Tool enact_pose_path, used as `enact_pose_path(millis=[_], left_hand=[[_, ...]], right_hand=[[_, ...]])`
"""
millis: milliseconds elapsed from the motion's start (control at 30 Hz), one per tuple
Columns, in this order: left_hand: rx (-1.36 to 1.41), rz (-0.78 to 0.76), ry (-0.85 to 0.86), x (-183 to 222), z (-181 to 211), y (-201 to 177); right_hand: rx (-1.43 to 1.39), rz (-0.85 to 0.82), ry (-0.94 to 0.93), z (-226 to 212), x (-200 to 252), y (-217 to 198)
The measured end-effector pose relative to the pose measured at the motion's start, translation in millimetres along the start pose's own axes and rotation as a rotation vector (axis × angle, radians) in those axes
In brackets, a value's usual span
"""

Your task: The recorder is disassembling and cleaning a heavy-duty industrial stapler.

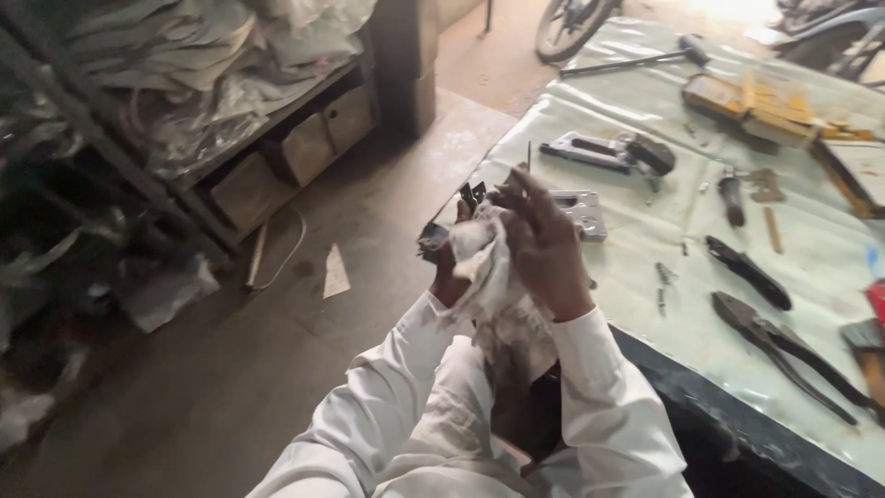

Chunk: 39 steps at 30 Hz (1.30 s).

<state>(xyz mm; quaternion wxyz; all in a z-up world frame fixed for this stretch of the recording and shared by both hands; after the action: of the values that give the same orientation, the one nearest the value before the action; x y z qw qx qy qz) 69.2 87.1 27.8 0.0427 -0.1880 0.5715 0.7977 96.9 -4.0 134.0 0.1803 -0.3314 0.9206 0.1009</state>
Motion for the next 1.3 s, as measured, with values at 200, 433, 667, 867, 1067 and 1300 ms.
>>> enact_pose_path(millis=[200,433,667,867,1067,1300], left_hand=[[-0.432,0.41,0.058,1,34,-22],[-0.683,0.419,-0.149,18,16,-1],[-0.418,0.37,-0.123,-3,3,-43],[-0.143,0.258,-0.17,-4,-11,-14],[-0.169,0.165,-0.113,-13,-10,13],[-0.431,0.233,-0.206,11,11,-4]], right_hand=[[-0.052,0.112,-0.149,-3,-19,-53],[-0.624,0.156,-0.304,-73,-119,-43],[-0.208,0.223,-0.137,-72,-110,-66],[0.172,0.276,0.081,-3,35,-84],[0.704,0.268,-0.179,-8,60,-51],[-0.18,0.354,0.078,10,13,-88]])
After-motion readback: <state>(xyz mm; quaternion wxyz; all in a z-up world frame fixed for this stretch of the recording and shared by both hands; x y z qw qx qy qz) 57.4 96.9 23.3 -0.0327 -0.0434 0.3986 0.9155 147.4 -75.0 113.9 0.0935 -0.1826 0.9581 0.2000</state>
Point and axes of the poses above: each hand's wrist, its own x-axis away from the middle knuckle, its own y-axis out of the palm, z = x × y, the point moved 10 cm from there along -x, towards the middle knuckle, and after that the axes turned 10 degrees about -x, right-handed, at the moved point
